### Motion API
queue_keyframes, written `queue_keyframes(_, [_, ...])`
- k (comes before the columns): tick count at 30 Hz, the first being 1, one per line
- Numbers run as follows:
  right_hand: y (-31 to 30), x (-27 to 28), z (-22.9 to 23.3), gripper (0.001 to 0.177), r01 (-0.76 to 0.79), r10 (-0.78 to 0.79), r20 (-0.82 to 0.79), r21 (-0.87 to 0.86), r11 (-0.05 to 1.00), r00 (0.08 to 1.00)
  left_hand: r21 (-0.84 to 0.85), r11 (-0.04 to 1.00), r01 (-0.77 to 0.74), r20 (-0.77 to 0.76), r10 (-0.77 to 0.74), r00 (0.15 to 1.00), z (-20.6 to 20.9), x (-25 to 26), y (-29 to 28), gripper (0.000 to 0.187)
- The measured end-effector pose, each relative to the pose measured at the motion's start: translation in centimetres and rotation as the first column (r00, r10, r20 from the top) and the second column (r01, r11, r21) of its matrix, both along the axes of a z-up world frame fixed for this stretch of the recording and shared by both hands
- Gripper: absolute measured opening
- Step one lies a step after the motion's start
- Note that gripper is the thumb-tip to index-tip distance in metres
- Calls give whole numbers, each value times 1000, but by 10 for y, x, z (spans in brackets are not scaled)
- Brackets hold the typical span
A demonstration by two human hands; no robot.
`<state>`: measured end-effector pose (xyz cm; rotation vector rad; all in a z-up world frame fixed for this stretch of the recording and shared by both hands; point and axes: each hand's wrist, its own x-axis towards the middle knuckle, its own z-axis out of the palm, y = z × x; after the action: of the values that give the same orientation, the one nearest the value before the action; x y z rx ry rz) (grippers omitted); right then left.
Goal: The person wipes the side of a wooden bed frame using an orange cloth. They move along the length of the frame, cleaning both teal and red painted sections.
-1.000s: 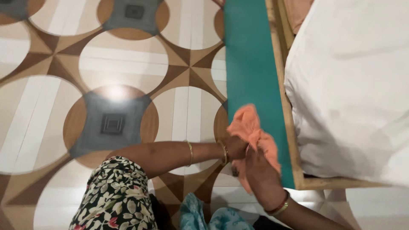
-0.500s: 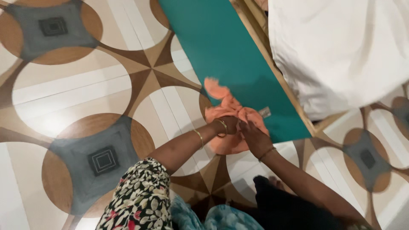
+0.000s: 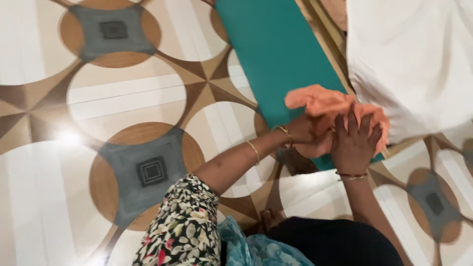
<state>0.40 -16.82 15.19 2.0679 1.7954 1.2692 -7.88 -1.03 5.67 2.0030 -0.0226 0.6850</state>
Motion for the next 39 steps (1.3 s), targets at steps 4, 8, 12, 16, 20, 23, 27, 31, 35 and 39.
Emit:
queue_keyframes(4, [24,17,-66,45,-13,1,-247,-49,999,969,11,998,63,-212,-60,975,-65,12,10,68])
queue_keyframes(8, [47,45,-157,52,-13,-91,-436,-230,973,895,116,986,-119,-319,150,936,-126,22,24,71])
queue_keyframes(12, [54,50,-213,62,-57,-73,-588,-201,978,806,145,963,-229,-343,266,901,-155,22,17,74])
queue_keyframes(16, [55,71,-181,60,-118,89,-558,-16,993,825,-41,915,-401,-223,383,896,-142,-13,-6,99])
queue_keyframes(20, [55,78,-107,58,-202,248,-536,145,969,807,-189,894,-407,-38,407,913,-83,-6,-10,95])
queue_keyframes(23, [69,53,-72,56,-275,359,-530,233,933,768,-249,906,-343,205,396,895,-35,29,-8,72])
queue_keyframes(27, [53,26,-59,54,-345,416,-582,236,909,698,139,836,-531,155,511,845,-17,51,0,57])
queue_keyframes(31, [36,16,-55,53,-367,425,-652,234,900,627,326,844,-427,-30,461,887,-27,40,4,48])
queue_keyframes(35, [23,21,-44,52,-383,398,-712,195,903,579,329,883,-335,-118,390,913,-37,38,-7,41])
queue_keyframes(39, [27,24,-33,51,-407,408,-739,197,892,536,327,902,-282,-125,338,933,-37,42,4,37])
